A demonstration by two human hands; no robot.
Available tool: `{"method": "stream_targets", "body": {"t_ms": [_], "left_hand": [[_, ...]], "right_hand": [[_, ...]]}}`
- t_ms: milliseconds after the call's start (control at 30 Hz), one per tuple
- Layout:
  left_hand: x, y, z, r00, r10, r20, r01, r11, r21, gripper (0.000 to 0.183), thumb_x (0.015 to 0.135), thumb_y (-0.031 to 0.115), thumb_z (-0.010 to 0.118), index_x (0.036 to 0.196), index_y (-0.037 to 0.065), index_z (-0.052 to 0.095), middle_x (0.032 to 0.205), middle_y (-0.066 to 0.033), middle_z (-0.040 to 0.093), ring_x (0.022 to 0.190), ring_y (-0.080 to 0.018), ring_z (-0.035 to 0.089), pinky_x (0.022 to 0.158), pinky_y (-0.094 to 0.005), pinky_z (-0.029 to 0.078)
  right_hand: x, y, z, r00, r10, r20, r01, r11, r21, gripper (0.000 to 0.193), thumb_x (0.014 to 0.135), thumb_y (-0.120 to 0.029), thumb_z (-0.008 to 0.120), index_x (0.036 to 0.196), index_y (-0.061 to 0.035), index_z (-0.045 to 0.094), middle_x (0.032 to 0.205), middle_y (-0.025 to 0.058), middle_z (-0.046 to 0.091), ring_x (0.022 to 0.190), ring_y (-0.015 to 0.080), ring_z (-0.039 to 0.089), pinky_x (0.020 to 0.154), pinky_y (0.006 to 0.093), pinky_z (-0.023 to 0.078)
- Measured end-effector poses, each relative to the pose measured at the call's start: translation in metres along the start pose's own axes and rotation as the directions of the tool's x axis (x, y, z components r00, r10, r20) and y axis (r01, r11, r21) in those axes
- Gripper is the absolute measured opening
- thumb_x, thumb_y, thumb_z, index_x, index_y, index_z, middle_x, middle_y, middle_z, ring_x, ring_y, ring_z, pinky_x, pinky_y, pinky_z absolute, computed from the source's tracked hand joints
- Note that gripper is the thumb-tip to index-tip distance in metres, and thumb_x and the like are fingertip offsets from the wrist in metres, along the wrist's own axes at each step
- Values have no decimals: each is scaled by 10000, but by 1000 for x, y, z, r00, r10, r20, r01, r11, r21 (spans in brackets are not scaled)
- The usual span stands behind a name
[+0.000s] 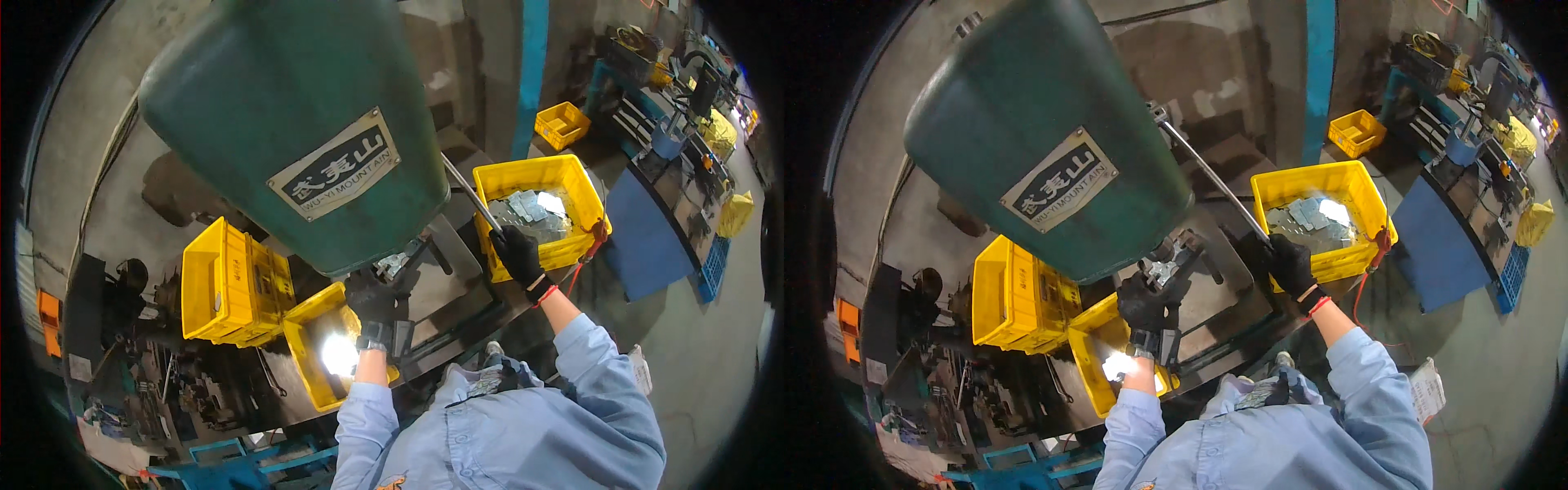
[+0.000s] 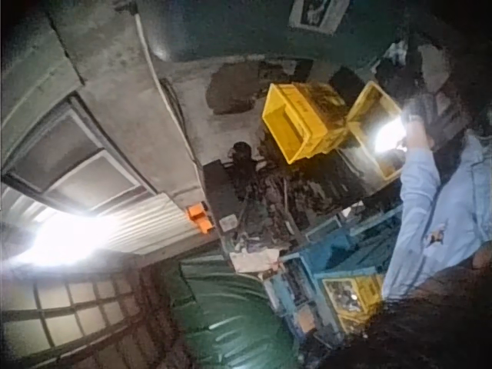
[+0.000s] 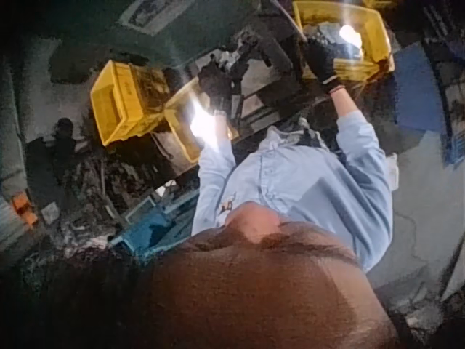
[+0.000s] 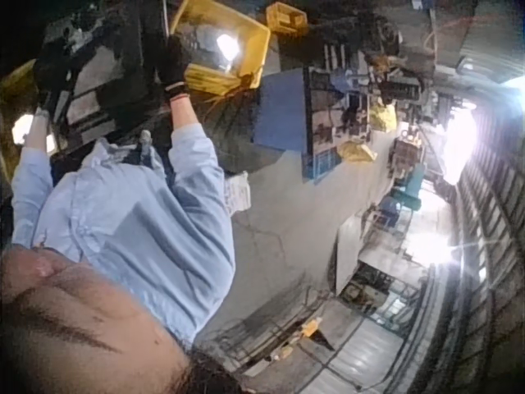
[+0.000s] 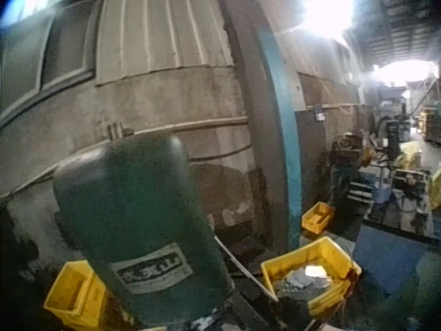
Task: Operating a punch press machine to form or cut small metal components, then sorting them into bins.
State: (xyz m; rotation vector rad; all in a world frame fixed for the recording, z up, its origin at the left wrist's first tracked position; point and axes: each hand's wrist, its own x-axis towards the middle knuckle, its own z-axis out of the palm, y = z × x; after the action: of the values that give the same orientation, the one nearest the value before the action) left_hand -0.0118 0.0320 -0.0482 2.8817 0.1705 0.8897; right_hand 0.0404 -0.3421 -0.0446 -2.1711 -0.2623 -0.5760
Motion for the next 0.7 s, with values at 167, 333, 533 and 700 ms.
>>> {"method": "stream_targets", "body": {"t_ms": [167, 333, 533, 700], "left_hand": [[1, 2, 0, 1000, -24, 18, 24, 1000, -16, 932, 677, 677, 936, 1346, 73, 697, 1212, -180, 743, 1087, -403, 722, 927, -526, 583], [4, 4, -2, 992, 27, -120, -32, 999, -40, 870, 700, 646, 924, 1315, 76, 691, 1173, -179, 729, 1098, -408, 705, 908, -537, 583], [4, 20, -14, 994, 59, -89, -58, 998, 13, 811, 746, 671, 887, 1280, 91, 695, 1154, -183, 716, 1086, -416, 689, 903, -558, 580], [4, 10, -5, 986, 99, -133, -95, 995, 36, 766, 766, 641, 880, 1253, 76, 708, 1079, -180, 722, 1031, -418, 693, 869, -562, 562]], "right_hand": [[0, 7, 10, 998, -34, -58, 35, 999, 22, 128, 961, -142, 821, 1048, -65, 767, 870, 207, 749, 775, 382, 759, 682, 422, 578], [0, 7, 16, 996, -41, -74, 56, 975, 215, 113, 1018, -136, 806, 1004, -40, 749, 780, 169, 726, 631, 302, 704, 600, 391, 526], [4, 8, 15, 997, -44, -64, 57, 977, 206, 99, 1003, -119, 813, 1044, -43, 764, 803, 175, 743, 662, 317, 738, 620, 403, 543], [4, 16, 20, 996, -81, -23, 83, 988, 131, 111, 1011, -111, 774, 1105, -52, 781, 860, 102, 764, 770, 249, 754, 716, 383, 576]]}}
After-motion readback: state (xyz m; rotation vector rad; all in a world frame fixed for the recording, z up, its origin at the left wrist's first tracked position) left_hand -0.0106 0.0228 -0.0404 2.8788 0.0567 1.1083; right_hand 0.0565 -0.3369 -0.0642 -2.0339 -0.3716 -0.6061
